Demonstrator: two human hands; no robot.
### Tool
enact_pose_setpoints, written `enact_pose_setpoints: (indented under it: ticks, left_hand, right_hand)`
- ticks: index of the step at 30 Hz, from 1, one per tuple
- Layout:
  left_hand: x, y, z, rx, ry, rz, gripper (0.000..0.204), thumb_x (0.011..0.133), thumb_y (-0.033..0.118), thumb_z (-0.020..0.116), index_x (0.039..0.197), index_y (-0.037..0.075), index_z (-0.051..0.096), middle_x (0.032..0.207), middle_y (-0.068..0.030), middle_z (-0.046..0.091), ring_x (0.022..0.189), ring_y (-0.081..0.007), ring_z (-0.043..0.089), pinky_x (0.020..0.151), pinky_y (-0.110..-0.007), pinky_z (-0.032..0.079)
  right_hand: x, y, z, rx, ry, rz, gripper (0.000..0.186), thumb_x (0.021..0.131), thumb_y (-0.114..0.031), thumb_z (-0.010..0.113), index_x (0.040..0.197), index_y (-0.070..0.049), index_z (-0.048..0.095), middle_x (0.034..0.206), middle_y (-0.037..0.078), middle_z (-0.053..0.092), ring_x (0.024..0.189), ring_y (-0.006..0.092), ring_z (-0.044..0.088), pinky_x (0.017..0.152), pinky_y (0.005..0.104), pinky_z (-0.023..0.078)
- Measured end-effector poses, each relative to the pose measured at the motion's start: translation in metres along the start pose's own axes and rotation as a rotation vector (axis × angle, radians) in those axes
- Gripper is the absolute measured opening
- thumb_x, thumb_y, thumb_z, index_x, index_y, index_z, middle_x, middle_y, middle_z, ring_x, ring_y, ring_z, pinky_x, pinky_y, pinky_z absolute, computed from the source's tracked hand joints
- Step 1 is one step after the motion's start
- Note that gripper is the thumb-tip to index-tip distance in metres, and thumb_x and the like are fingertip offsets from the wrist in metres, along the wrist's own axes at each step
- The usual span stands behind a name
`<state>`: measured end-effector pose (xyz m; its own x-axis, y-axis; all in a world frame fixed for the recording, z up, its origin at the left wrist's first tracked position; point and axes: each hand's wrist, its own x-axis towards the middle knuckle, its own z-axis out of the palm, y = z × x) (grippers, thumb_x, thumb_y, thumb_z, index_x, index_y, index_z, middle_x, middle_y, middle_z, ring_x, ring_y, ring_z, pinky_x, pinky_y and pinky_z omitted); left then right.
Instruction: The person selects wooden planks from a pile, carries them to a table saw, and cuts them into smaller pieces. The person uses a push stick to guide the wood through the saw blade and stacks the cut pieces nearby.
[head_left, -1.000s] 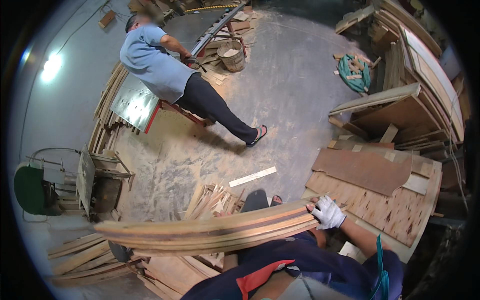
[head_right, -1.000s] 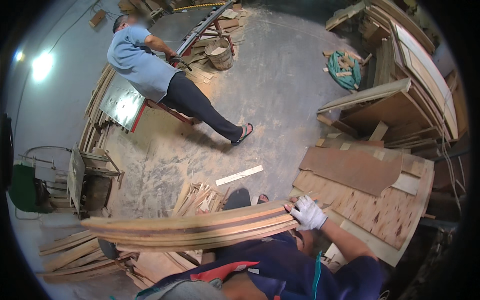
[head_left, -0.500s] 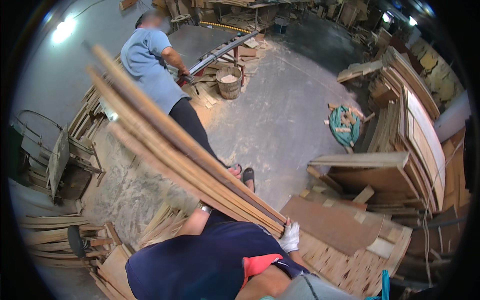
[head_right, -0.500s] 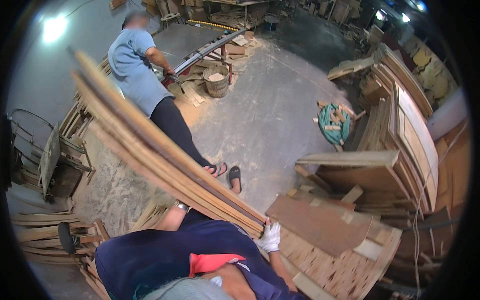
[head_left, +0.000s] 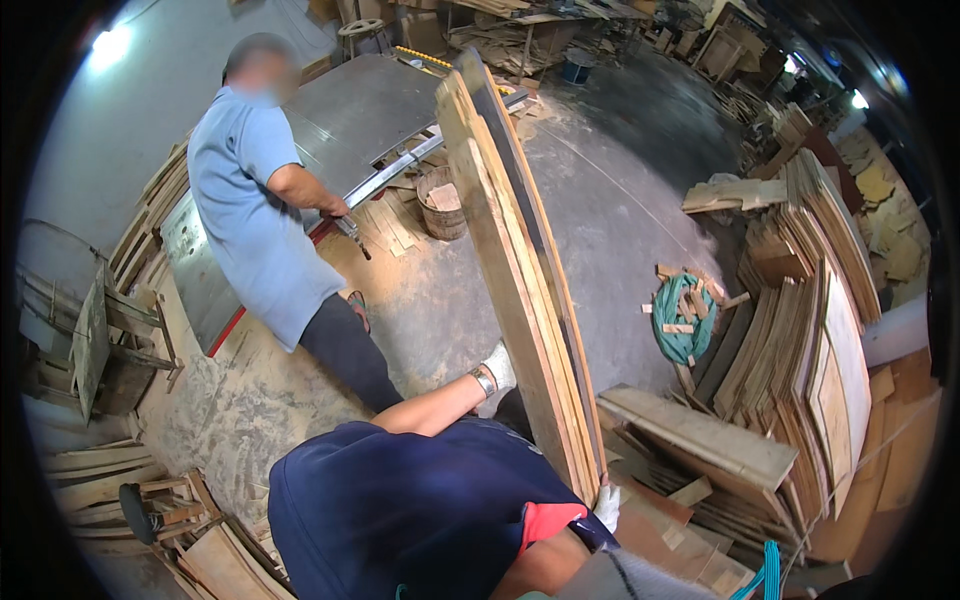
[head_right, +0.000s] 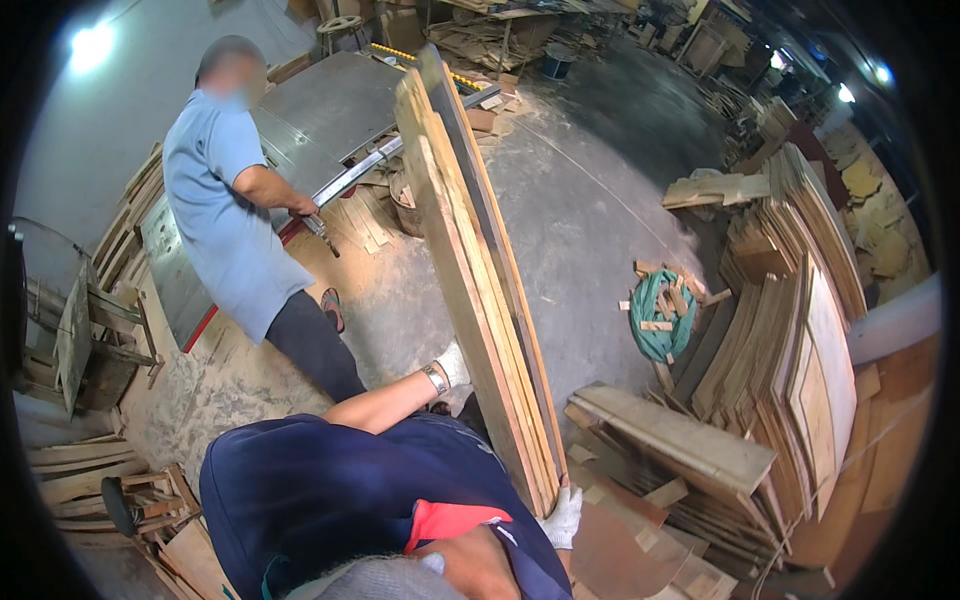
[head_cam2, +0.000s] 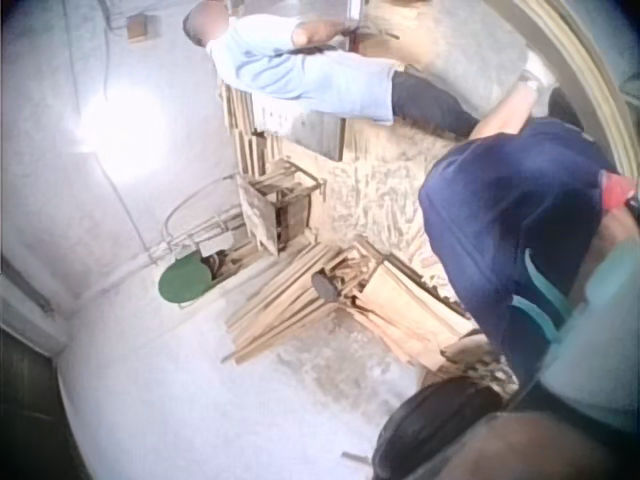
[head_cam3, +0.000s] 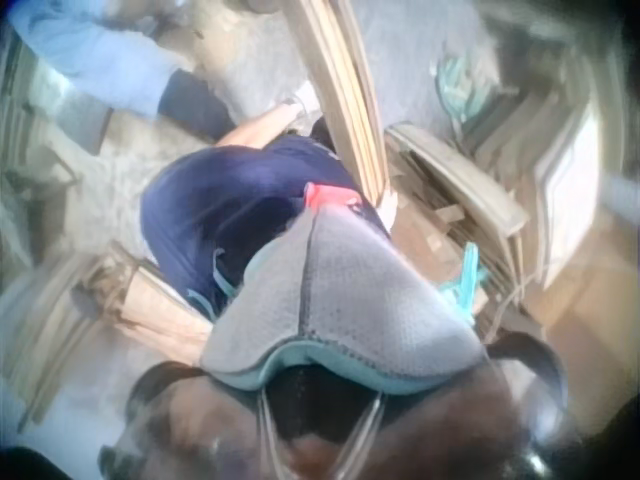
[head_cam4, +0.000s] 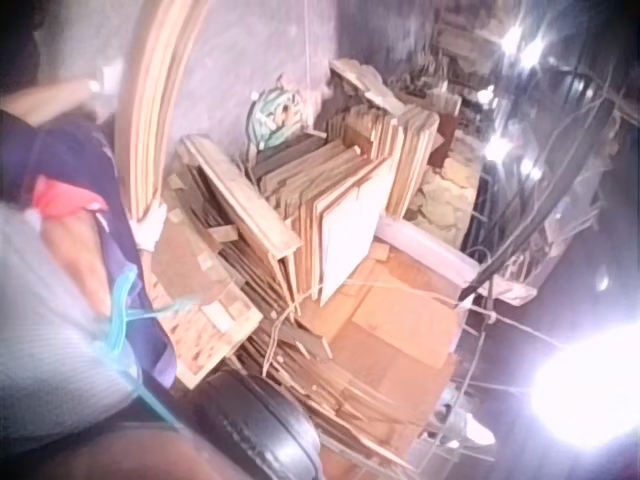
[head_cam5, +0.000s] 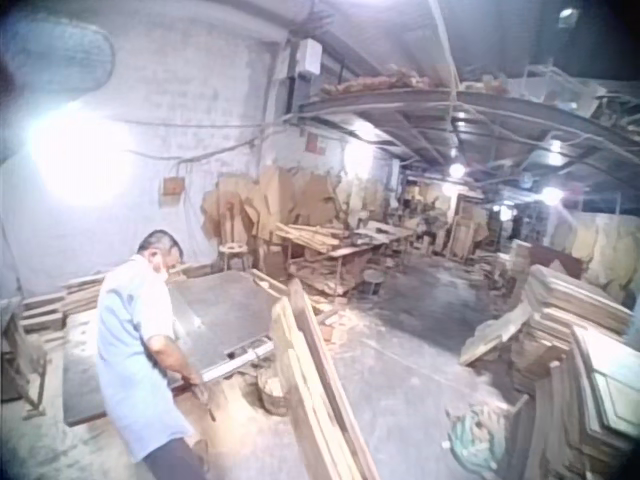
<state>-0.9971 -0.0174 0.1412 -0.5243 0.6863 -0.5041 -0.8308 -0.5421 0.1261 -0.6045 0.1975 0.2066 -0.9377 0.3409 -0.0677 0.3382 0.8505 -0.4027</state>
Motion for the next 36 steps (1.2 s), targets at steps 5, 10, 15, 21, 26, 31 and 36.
enact_pose_setpoints:
  ticks: [5, 10, 15, 21, 26, 31, 36]
  left_hand:
    - [0.059, 0.057, 0.01, -0.076, 0.004, -0.012, 0.054, 0.102, 0.054, 0.048, 0.127, 0.01, 0.068, 0.122, -0.0116, 0.072, 0.108, -0.0311, 0.069, 0.099, -0.055, 0.052]
    - [0.107, 0.141, 0.014, -0.132, 0.144, 0.172, 0.05, 0.108, 0.042, 0.034, 0.142, 0.013, 0.056, 0.139, -0.0116, 0.063, 0.125, -0.0321, 0.061, 0.108, -0.053, 0.047]
    - [0.136, 0.209, 0.042, -0.128, 0.267, 0.287, 0.045, 0.108, 0.036, 0.037, 0.142, 0.013, 0.055, 0.135, -0.0104, 0.064, 0.124, -0.0291, 0.062, 0.104, -0.044, 0.051]
    - [0.156, 0.296, 0.094, -0.324, 0.319, 0.356, 0.06, 0.106, 0.05, 0.03, 0.148, 0.012, 0.052, 0.142, -0.0117, 0.06, 0.129, -0.0308, 0.059, 0.112, -0.047, 0.045]
    - [0.203, 0.409, 0.038, -0.413, 0.351, 0.213, 0.083, 0.098, 0.072, 0.022, 0.151, 0.014, 0.049, 0.152, -0.0107, 0.052, 0.138, -0.0319, 0.049, 0.116, -0.047, 0.037]
    - [0.197, 0.524, 0.02, -0.151, 0.484, 0.479, 0.074, 0.1, 0.071, 0.026, 0.136, 0.013, 0.053, 0.119, -0.0093, 0.059, 0.107, -0.0268, 0.056, 0.097, -0.043, 0.044]
    - [0.143, 0.584, -0.009, -0.072, 0.494, 0.708, 0.067, 0.101, 0.067, 0.039, 0.144, 0.017, 0.05, 0.13, -0.0024, 0.056, 0.105, -0.0177, 0.052, 0.09, -0.042, 0.044]
  right_hand:
    - [0.106, 0.013, 0.0, 0.101, -0.145, -0.032, 0.107, 0.061, -0.031, 0.085, 0.155, -0.009, 0.039, 0.121, 0.026, 0.055, 0.115, 0.047, 0.056, 0.099, 0.0494, 0.049]
    - [0.263, -0.03, -0.017, 0.352, -0.391, 0.077, 0.096, 0.062, -0.032, 0.091, 0.144, -0.002, 0.05, 0.121, 0.025, 0.062, 0.115, 0.039, 0.062, 0.1, 0.0442, 0.05]
    - [0.369, -0.017, 0.001, 0.547, -0.562, 0.0, 0.093, 0.062, -0.02, 0.094, 0.142, 0.002, 0.05, 0.123, 0.016, 0.065, 0.115, 0.024, 0.063, 0.101, 0.0386, 0.051]
    - [0.489, -0.062, 0.007, 1.039, -0.758, 0.378, 0.082, 0.078, -0.016, 0.087, 0.147, 0.0, 0.046, 0.132, 0.008, 0.062, 0.119, 0.0184, 0.06, 0.102, 0.0338, 0.05]
    - [0.598, -0.126, 0.031, 0.928, -0.787, 0.306, 0.069, 0.085, -0.03, 0.082, 0.139, 0.001, 0.053, 0.123, 0.008, 0.066, 0.111, 0.0183, 0.063, 0.095, 0.0353, 0.052]
    - [0.744, -0.146, 0.11, 0.567, -0.832, 0.034, 0.057, 0.087, -0.031, 0.077, 0.13, 0.002, 0.059, 0.109, 0.006, 0.066, 0.099, 0.018, 0.062, 0.087, 0.0341, 0.052]
    - [0.879, -0.255, 0.193, 0.946, -0.963, 0.202, 0.034, 0.097, -0.028, 0.066, 0.121, -0.005, 0.063, 0.107, 0.002, 0.065, 0.093, 0.0123, 0.063, 0.081, 0.0325, 0.057]
